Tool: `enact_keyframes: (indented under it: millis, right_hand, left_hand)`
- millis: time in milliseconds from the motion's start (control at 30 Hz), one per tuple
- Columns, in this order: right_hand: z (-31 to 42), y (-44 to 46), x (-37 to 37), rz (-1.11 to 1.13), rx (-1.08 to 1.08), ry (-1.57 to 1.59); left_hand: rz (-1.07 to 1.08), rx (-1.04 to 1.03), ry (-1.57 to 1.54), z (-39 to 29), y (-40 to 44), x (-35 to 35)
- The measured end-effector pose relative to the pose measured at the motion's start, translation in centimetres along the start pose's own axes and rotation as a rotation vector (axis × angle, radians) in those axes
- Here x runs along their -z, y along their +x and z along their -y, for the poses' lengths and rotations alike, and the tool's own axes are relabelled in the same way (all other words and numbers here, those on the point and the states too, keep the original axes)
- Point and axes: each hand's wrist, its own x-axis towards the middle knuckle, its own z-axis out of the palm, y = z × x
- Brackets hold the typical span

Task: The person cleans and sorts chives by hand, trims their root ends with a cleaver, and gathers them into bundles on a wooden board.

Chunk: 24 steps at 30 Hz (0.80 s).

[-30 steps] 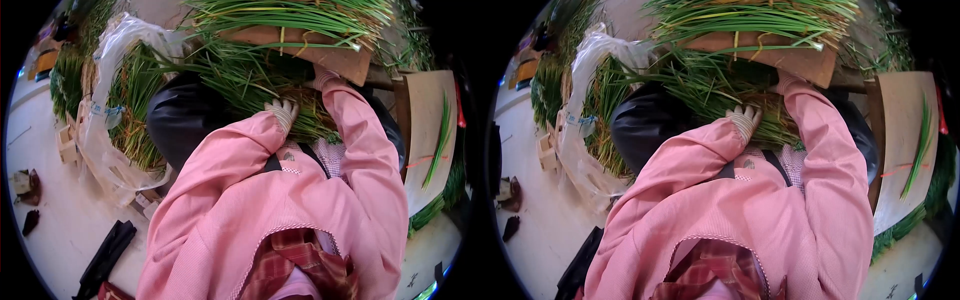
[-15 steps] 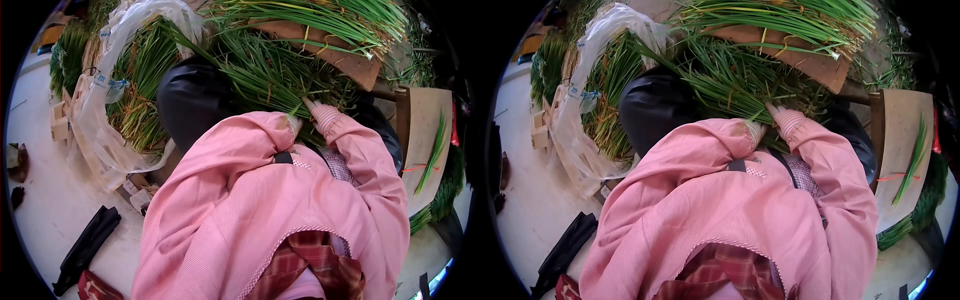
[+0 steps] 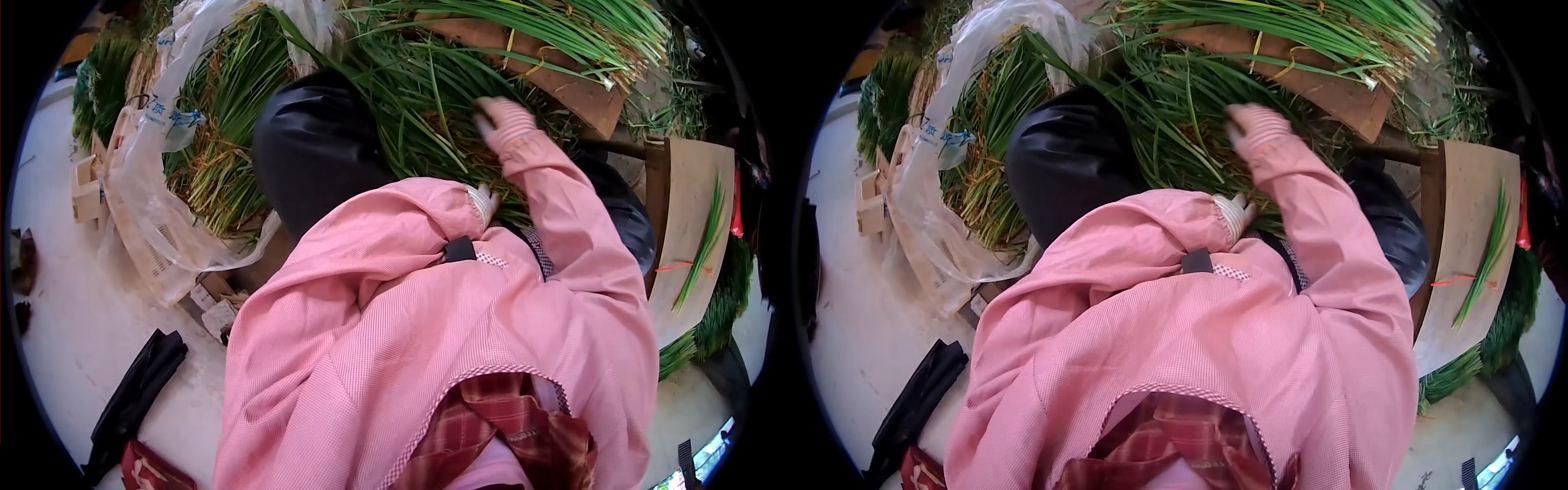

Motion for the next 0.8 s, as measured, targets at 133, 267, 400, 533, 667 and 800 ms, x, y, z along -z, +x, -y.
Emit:
enact_keyframes:
  millis: [133,267,400,533,667,800]
  right_hand:
    - [4.0,1.6,-2.8,0.310,-0.021,-0.065]
    - [1.8,1.6,-4.8,0.324,-0.199,-0.122]
    - [2.2,0.9,-2.7,0.443,-0.099,-0.100]
    - [2.2,0.9,-3.1,0.485,-0.102,-0.240]
    - [-0.7,0.2,-2.0,0.147,-0.187,-0.051]
    - [0.2,-4.4,4.1,-0.003,-0.111,0.120]
  left_hand:
    - [0.006,-0.002,0.028,0.0,0.5,-0.3]
    - [0.013,-0.002,0.036,0.0,0.8,-0.5]
    - [0.020,-0.012,0.052,0.1,1.0,-0.3]
    - [0.058,-0.008,0.067,0.0,0.1,2.0]
    - [0.020,-0.075,0.077,-0.3,-3.1,6.8]
    - [-0.217,-0.090,-1.060,0.9,-5.1,5.9]
